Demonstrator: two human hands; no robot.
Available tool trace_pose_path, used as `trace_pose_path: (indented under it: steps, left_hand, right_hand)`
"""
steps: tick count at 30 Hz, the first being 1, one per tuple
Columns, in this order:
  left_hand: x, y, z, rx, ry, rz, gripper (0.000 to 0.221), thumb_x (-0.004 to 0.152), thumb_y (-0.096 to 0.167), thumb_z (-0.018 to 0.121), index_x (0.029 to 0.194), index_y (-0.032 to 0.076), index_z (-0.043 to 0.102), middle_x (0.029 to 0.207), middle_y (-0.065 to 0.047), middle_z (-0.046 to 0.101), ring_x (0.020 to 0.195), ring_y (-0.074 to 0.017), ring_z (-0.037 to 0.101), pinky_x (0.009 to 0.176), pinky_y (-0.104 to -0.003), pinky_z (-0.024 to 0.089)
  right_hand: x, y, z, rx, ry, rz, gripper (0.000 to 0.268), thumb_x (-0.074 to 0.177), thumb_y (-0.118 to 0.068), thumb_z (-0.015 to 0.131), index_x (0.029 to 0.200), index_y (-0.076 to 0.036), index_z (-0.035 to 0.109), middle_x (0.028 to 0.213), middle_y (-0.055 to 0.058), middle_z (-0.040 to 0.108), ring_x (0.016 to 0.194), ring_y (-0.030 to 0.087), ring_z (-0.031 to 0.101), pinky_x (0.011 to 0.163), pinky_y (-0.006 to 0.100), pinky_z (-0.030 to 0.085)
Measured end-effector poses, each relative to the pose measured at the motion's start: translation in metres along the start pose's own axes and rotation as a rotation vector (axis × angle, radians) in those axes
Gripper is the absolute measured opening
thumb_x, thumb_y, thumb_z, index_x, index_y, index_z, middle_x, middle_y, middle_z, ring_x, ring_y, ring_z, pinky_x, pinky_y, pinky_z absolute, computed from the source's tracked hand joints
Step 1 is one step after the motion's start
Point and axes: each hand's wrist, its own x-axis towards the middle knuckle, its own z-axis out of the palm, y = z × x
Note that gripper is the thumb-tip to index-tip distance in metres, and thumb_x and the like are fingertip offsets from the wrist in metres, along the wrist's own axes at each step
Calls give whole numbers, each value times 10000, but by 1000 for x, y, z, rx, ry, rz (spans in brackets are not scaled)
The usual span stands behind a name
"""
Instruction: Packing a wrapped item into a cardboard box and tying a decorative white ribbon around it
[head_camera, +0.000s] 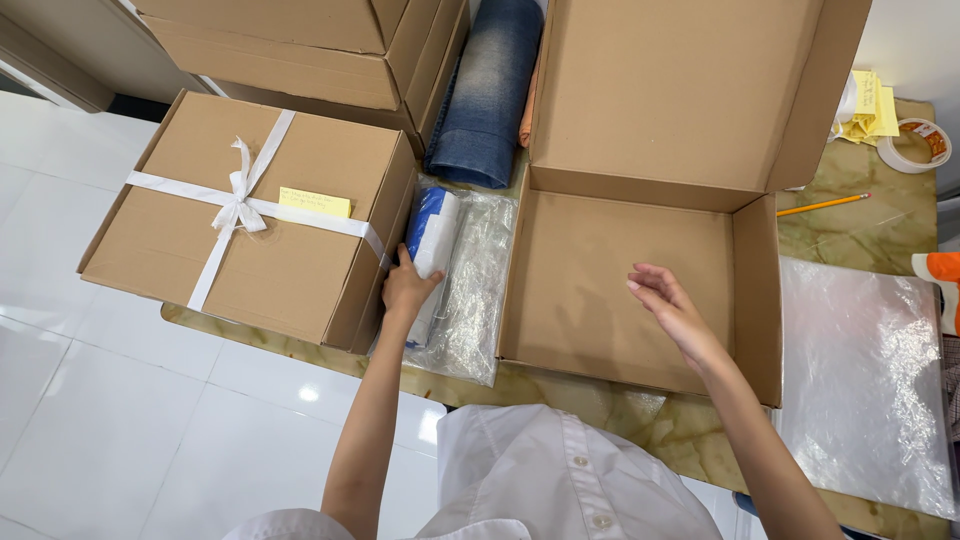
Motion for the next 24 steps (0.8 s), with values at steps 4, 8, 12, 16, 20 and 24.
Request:
trace_pose_path:
  steps: [4,8,12,16,20,24]
  left_hand:
    - [-4,-3,-4,-48,10,21,975,848,466,743,1596,99,237,1275,-297,631,1214,-465,622,944,-574,526]
    - [-4,-7,-2,-51,29,31,979,834,487,744,1594,114,251,1290,-292,632,1226,-456,620,974,-560,523]
    - [16,-25,19,78,65,53,973,805,520,709,1593,189,243,1289,-256,628,1185,-451,646,941,-548,549]
    - [-25,9,10,146,86,64,942,825,479,704,1593,176,251,1297,-262,614,1169,-467,650,938,-553,552]
    - [-38,22,18,232,108,57,922,872,431,672,1612,145,202,1353,-270,545,1218,-478,603,973,-555,531]
    - [-27,17,29,213,121,-9,961,853,480,669,1625,236,151,1500,-267,385,1299,-479,516,1006,-583,465]
  right_hand:
    - [-1,2,2,9,-12,16,533,970,-262,644,1457,-122,477,1365,149,530,1327,253,458,1128,462,325]
    - [-2,-1,6,11,-31,39,539,977,-270,630,1463,-102,467,1384,170,529,1351,272,451,1138,481,319]
    - [0,-2,14,26,-52,50,523,976,-283,638,1447,-112,488,1368,150,536,1341,260,454,1124,467,323]
    - [5,2,31,64,-76,54,539,965,-295,652,1442,-99,492,1375,164,536,1349,295,466,1116,471,329]
    - [3,3,45,109,-126,81,537,964,-285,648,1441,-88,496,1371,185,544,1375,323,472,1121,488,328]
    - [0,1,51,111,-140,96,545,962,-284,648,1444,-81,493,1377,198,548,1389,336,472,1125,488,329]
